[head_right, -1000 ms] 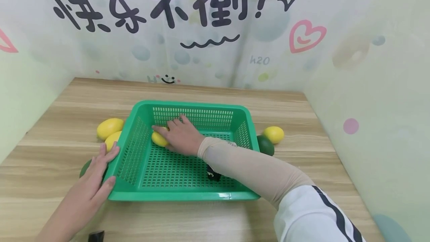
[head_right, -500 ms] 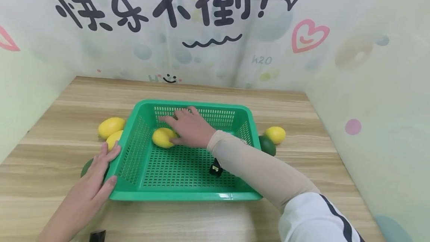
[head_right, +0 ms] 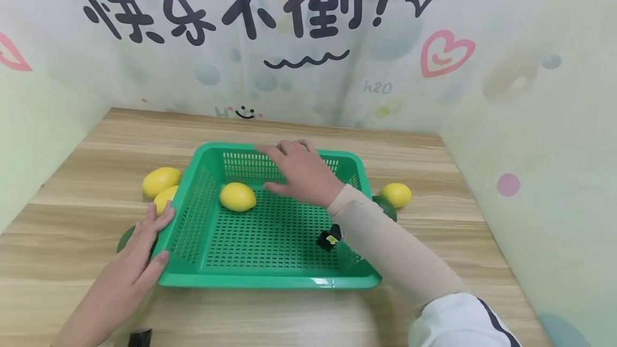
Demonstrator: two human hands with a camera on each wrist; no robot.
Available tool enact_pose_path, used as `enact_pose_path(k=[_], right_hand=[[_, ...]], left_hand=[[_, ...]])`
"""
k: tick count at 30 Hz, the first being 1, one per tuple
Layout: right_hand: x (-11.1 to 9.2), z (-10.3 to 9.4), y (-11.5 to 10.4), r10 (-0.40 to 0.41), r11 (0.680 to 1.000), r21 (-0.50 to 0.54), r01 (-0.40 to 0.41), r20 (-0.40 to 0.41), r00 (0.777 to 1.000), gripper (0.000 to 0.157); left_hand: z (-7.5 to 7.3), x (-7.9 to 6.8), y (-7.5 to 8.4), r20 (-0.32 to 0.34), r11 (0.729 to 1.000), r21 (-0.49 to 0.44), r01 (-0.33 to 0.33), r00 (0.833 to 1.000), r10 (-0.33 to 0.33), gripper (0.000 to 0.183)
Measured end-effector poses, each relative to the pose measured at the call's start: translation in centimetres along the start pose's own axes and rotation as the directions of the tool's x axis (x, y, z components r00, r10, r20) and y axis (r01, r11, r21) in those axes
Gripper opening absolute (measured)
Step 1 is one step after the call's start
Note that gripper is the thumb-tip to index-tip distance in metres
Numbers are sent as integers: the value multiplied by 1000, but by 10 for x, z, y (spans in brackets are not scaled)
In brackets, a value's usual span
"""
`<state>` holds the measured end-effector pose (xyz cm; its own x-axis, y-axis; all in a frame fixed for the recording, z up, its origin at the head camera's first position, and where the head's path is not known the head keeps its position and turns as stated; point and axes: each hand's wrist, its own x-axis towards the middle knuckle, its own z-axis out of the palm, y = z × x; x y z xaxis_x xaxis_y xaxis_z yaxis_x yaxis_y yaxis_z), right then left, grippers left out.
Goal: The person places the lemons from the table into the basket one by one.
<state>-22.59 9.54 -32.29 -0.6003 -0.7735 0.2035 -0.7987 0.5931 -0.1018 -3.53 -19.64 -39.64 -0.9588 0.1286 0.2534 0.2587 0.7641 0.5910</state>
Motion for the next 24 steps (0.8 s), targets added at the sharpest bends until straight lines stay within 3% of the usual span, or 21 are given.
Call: enact_pose_path(k=[10,24], right_hand=[[-28,-26,12,74,996,46,-71,-54,996,77],[-75,-54,37,185,982,-7,-186,-55,981,79]], left_hand=[[0,0,2,-3,1000,-10,-10,1000,10,64],[0,1,3,-2,1000,-14,0,1000,0,63]])
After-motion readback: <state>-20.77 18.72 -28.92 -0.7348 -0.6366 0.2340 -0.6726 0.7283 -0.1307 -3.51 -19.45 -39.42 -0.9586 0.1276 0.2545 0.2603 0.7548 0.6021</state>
